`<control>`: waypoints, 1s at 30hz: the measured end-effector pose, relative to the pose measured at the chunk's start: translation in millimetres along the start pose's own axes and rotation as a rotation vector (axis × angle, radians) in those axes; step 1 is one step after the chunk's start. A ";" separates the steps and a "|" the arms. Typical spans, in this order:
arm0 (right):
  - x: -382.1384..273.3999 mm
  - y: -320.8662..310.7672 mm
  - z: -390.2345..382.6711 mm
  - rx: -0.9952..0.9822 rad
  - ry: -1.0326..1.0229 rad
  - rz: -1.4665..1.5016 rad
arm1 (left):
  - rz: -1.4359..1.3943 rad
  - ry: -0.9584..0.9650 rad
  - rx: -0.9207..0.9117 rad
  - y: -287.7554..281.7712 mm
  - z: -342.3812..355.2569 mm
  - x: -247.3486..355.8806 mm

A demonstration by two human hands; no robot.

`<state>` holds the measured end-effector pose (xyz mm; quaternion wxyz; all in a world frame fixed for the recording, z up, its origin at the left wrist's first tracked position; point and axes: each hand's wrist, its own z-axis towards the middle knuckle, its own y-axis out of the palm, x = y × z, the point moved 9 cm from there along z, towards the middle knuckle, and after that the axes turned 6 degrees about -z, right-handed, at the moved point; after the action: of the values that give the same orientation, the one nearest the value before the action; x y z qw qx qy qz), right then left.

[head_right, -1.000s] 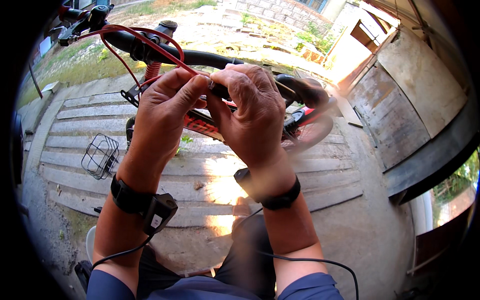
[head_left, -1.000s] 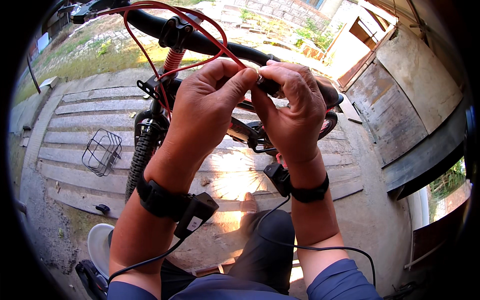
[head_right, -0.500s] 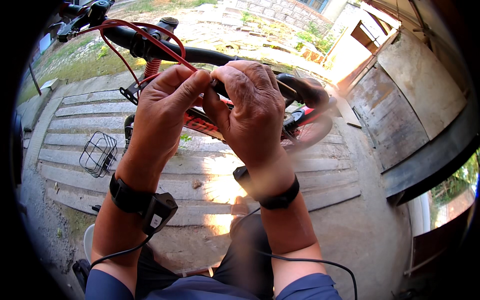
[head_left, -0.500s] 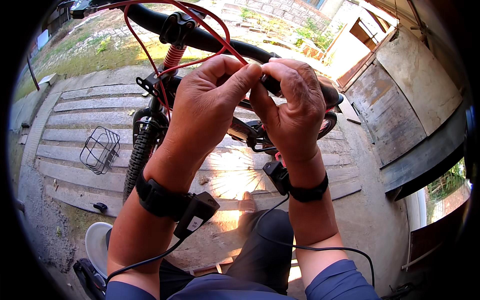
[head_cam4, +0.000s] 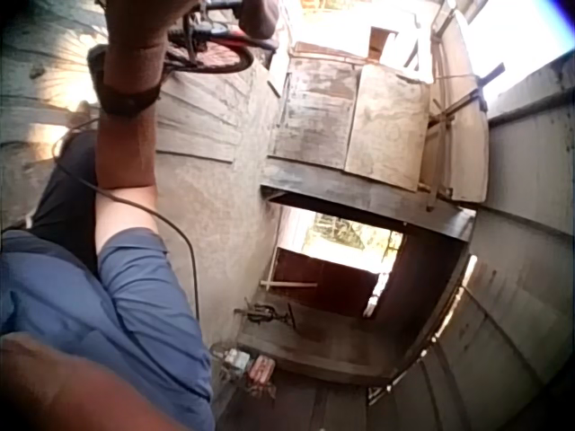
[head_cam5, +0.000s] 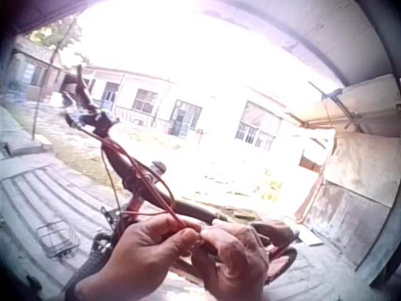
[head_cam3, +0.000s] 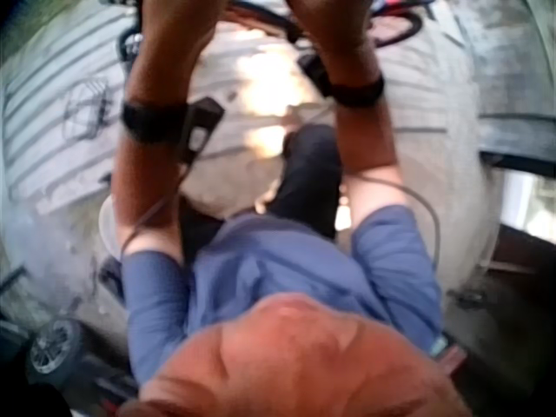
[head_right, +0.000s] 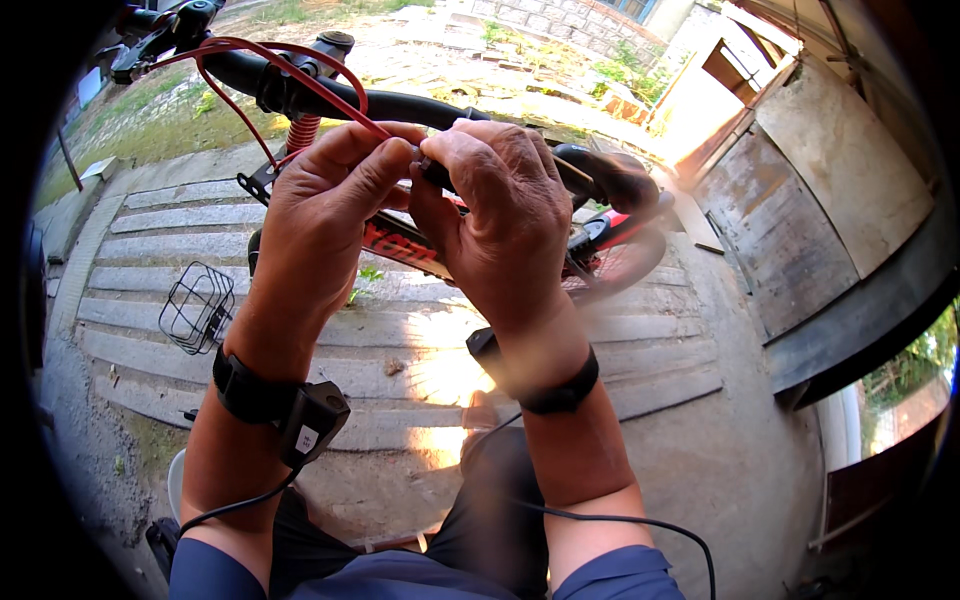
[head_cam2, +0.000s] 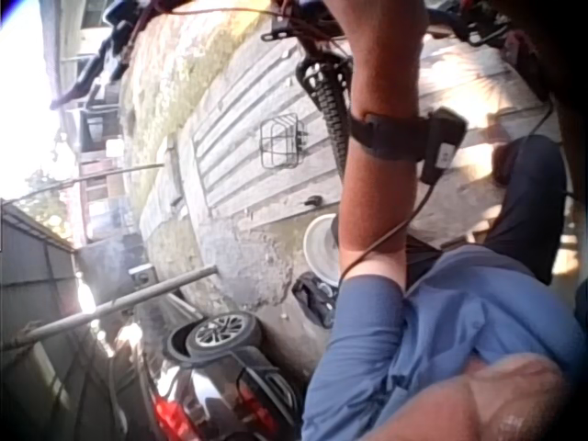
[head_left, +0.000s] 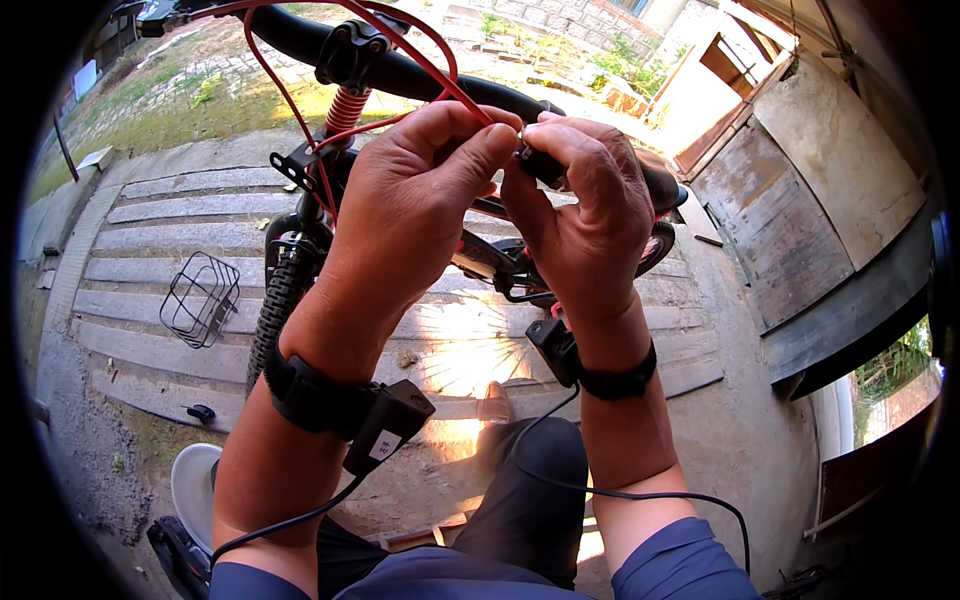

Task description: The person sits on the ground and works on a bicycle, specifically focusing on the handlebars. They use a screwdriver to adjust a red cable and a black plastic component attached to the handlebar stem. The person also handles a white plastic bowl and a black tool bag during the process.

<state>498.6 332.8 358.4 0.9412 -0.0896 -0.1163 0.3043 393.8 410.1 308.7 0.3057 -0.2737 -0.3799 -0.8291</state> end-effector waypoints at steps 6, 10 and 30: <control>-2.1 -1.1 0.4 0.034 -0.063 -0.038 | 0.040 -0.011 -0.014 -3.2 1.3 -2.7; -1.8 -1.0 1.2 0.032 -0.069 -0.040 | 0.046 -0.016 -0.020 -2.5 2.2 -3.4; 0.5 -2.4 -0.6 0.015 -0.034 -0.037 | 0.093 0.027 0.010 -0.7 3.0 -2.4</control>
<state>500.5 331.1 358.5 0.9451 -0.0751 -0.1318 0.2893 395.5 413.5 308.5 0.3503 -0.2781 -0.3667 -0.8158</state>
